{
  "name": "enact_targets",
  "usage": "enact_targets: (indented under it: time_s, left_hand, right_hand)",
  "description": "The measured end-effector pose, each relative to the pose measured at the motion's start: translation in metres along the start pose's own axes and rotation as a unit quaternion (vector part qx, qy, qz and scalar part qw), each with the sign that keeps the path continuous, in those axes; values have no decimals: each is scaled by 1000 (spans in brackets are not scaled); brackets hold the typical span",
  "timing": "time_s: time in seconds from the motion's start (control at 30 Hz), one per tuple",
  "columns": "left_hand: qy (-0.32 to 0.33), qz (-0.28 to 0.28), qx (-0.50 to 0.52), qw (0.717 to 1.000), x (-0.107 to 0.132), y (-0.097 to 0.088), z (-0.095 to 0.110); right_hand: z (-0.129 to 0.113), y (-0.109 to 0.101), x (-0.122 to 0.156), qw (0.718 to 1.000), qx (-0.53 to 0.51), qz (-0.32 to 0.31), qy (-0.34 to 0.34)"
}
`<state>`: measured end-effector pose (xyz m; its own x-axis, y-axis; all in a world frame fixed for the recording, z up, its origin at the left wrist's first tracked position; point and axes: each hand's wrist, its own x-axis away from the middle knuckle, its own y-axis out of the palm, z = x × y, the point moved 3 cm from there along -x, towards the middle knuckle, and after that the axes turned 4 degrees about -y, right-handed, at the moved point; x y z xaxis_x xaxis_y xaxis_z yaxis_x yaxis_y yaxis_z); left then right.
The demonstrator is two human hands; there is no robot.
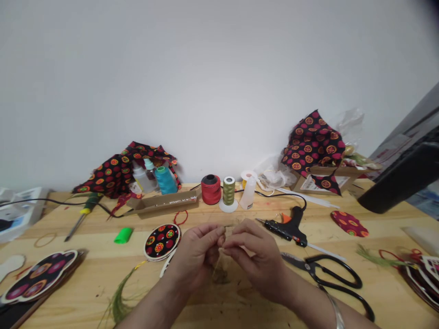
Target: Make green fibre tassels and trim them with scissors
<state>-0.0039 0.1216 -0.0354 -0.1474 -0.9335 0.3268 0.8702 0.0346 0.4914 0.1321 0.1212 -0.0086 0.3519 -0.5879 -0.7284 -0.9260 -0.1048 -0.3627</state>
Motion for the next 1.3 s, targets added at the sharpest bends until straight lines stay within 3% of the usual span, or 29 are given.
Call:
enact_targets:
  time_s: [0.17,0.57,0.93,1.3]
  left_hand:
    - [33,23,-39,998,1,-1,-1]
    - [63,38,-114,991,-1,-7,-3]
    - [86,68,-140,984,1,-5,3]
    - [115,96,-194,969,4,-4,5]
  right_hand:
    - [3,0,1,993,-56,15,106]
    - [-6,-4,-4,982,-144,35,114]
    - [9,5,-1,932,-211,-40,292]
    - [12,7,-1,921,-216,-50,320]
